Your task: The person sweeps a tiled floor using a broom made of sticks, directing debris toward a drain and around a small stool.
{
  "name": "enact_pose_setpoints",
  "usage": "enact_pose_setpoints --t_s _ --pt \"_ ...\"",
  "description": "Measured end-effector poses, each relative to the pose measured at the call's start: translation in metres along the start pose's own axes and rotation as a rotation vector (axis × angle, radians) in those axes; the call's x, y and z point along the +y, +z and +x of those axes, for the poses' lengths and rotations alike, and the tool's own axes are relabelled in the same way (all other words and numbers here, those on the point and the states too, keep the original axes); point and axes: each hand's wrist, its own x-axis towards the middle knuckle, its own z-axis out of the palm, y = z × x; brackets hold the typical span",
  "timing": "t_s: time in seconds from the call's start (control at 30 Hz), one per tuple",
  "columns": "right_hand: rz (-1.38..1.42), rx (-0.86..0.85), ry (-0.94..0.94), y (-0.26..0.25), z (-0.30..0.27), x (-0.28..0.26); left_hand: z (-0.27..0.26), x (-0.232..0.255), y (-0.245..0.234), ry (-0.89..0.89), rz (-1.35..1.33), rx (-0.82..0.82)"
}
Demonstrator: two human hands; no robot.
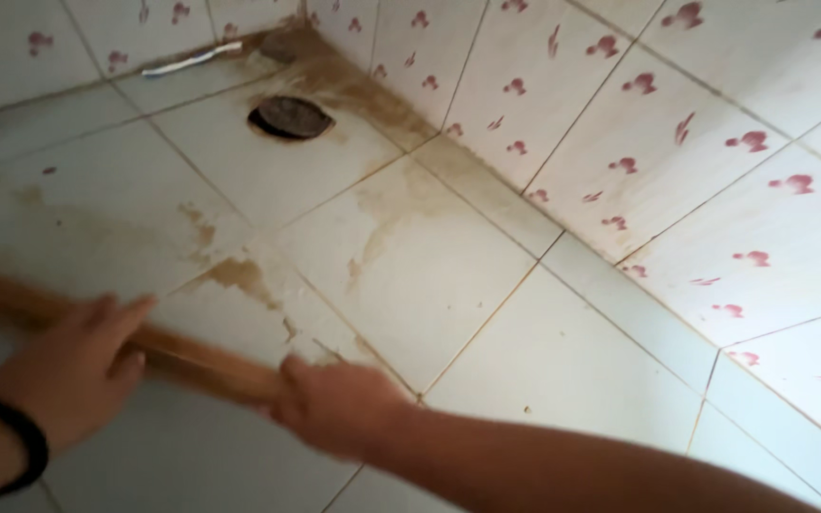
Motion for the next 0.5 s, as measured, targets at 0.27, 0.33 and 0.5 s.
enact_pose_setpoints --t_s 0.27,0.33,0.5 --pt "-0.032 -0.039 0.194 0.0 0.017 0.041 -0.005 0.001 0.015 0.152 -0.073 -0.31" --pt "0.026 0.02 0.272 -0.01 0.017 0.05 -0.009 0.001 0.009 0.183 -0.087 -0.298" --pt "0.143 0.066 0.333 -0.027 0.01 0.049 -0.013 0.014 -0.015 0.145 -0.131 -0.351"
